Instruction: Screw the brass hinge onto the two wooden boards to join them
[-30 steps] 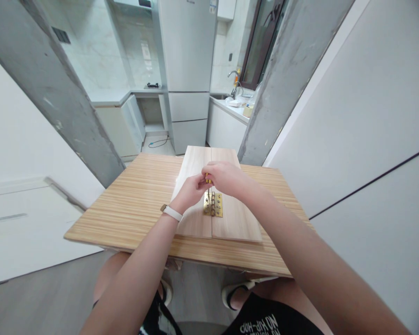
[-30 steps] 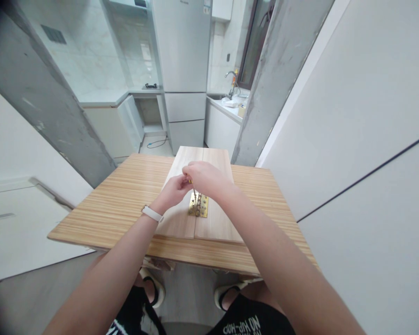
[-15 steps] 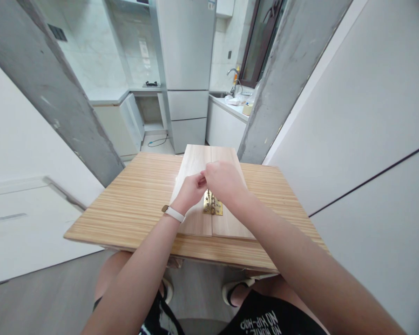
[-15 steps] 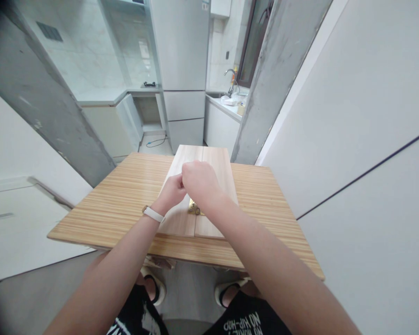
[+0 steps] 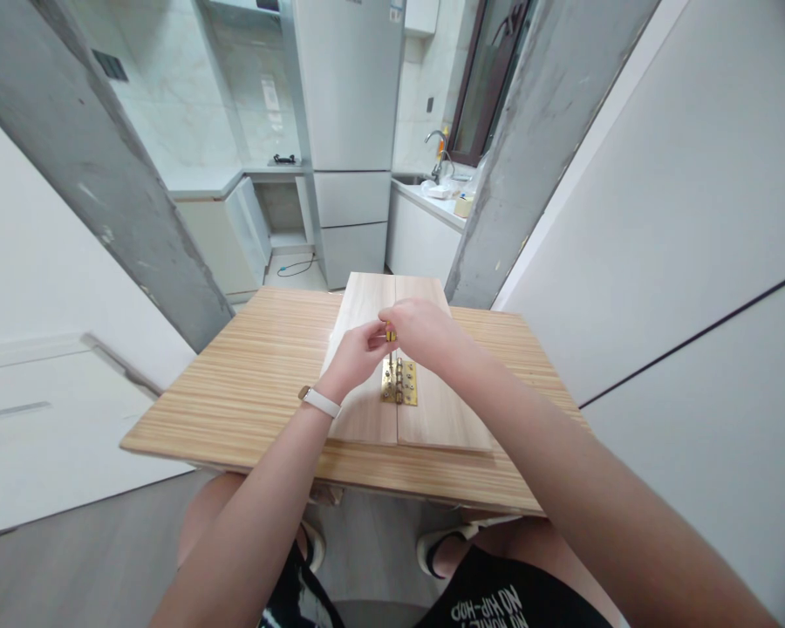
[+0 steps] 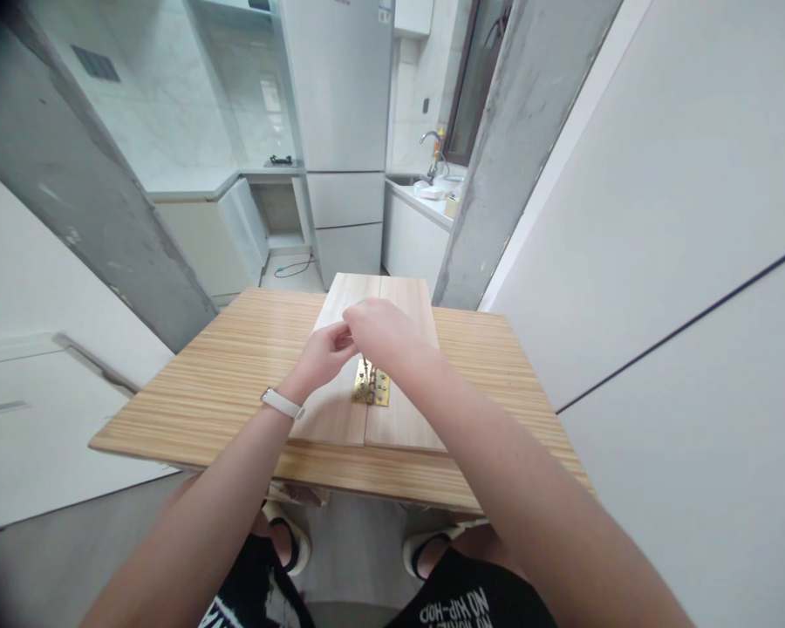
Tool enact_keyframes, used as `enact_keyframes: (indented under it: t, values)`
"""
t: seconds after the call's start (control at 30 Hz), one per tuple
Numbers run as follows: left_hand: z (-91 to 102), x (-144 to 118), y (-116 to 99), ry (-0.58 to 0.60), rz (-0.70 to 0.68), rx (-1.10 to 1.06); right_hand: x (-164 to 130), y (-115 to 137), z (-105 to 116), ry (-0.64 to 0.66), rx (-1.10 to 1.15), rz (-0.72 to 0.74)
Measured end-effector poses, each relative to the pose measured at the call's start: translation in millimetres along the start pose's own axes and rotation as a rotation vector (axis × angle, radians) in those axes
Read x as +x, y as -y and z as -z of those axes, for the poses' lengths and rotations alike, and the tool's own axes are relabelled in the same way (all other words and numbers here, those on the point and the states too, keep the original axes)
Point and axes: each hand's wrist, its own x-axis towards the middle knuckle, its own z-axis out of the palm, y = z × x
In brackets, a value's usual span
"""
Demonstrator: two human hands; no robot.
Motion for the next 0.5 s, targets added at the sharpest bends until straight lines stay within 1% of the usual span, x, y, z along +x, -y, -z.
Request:
enact_keyframes:
  t: [0.07,0.13,0.2,0.27,0.33,0.4,0.5]
  values:
    - [2.2,0.5,-0.5,0.042,-0.018,-0.047,0.0,-1.9,-0.8,-0.005,0.013,0.025]
    - [3.4,0.4,0.7,0.072,-0.046,-0.047,0.0,-4.3,-2.8,-0.012,0.027,0.044]
    - [3.6,-0.9,2.0,0.061,-0.068,0.015,-1.0,-6.6,-4.9,-0.017,0.032,0.055]
    - [3.5,-2.9,2.0,0.023,-0.085,0.114,-3.5,-7.2,-5.3,-0.018,0.036,0.044]
    - [3.2,-4.5,0.5,-0.004,-0.098,0.23,-6.9,-4.8,-2.9,-0.038,0.042,-0.012]
    - [2.9,-5.0,-1.3,-0.008,-0.111,0.316,-9.7,1.1,1.8,-0.088,0.026,-0.119]
    - [1.9,-4.0,-2.4,-0.02,-0.108,0.321,-10.7,13.4,8.5,-0.14,-0.033,-0.29]
